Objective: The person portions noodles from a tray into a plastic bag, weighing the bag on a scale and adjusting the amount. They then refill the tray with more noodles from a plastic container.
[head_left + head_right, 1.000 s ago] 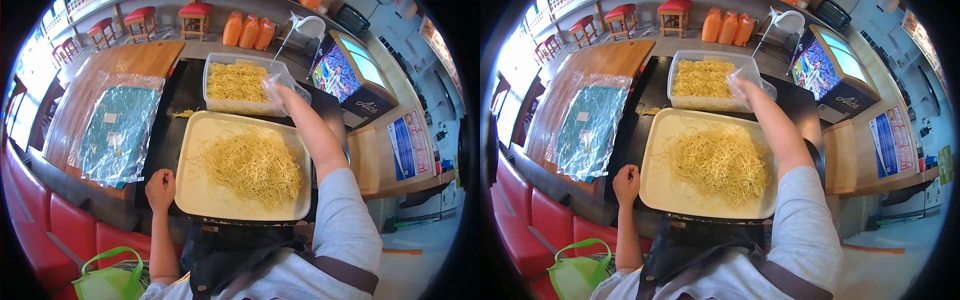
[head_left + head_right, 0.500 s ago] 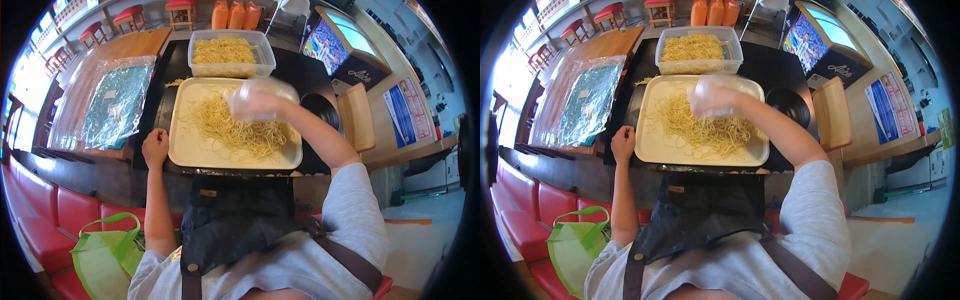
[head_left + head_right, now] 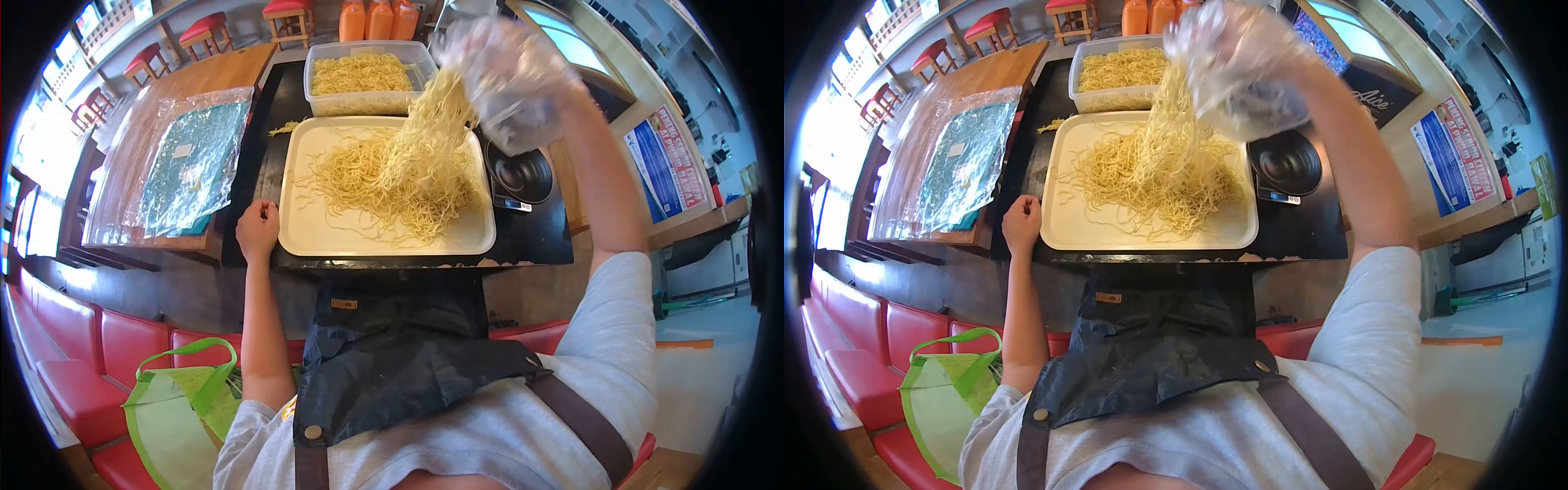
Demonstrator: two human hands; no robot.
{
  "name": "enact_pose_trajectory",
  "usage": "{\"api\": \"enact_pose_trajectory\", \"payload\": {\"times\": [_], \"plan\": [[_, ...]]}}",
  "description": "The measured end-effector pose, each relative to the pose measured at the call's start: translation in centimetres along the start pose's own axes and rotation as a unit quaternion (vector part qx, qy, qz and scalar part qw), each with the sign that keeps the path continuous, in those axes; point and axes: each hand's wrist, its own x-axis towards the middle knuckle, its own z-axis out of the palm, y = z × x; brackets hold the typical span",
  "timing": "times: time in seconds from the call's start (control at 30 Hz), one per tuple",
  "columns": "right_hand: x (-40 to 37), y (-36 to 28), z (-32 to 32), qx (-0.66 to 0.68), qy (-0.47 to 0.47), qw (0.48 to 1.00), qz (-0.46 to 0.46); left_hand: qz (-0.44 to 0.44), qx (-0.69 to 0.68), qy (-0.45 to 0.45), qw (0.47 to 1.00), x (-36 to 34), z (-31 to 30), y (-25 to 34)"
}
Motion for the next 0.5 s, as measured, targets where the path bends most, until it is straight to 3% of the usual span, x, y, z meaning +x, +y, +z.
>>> {"api": "enact_pose_trajectory", "payload": {"times": [0.13, 0.27, 0.5], "plan": [[2.5, -2.7, -6.8, -0.284, 0.010, 0.959, 0.024, 0.003, 0.002, 0.005, 1.000, 0.1, 0.3, 0.0], [4.4, -4.9, -8.8, -0.425, -0.010, 0.904, 0.035, -0.006, 0.002, 0.001, 1.000, 0.1, 0.2, -0.1], [5.1, -5.5, -8.3, -0.303, 0.016, 0.953, 0.002, 0.000, -0.007, -0.001, 1.000, 0.0, 0.2, -0.3]]}}
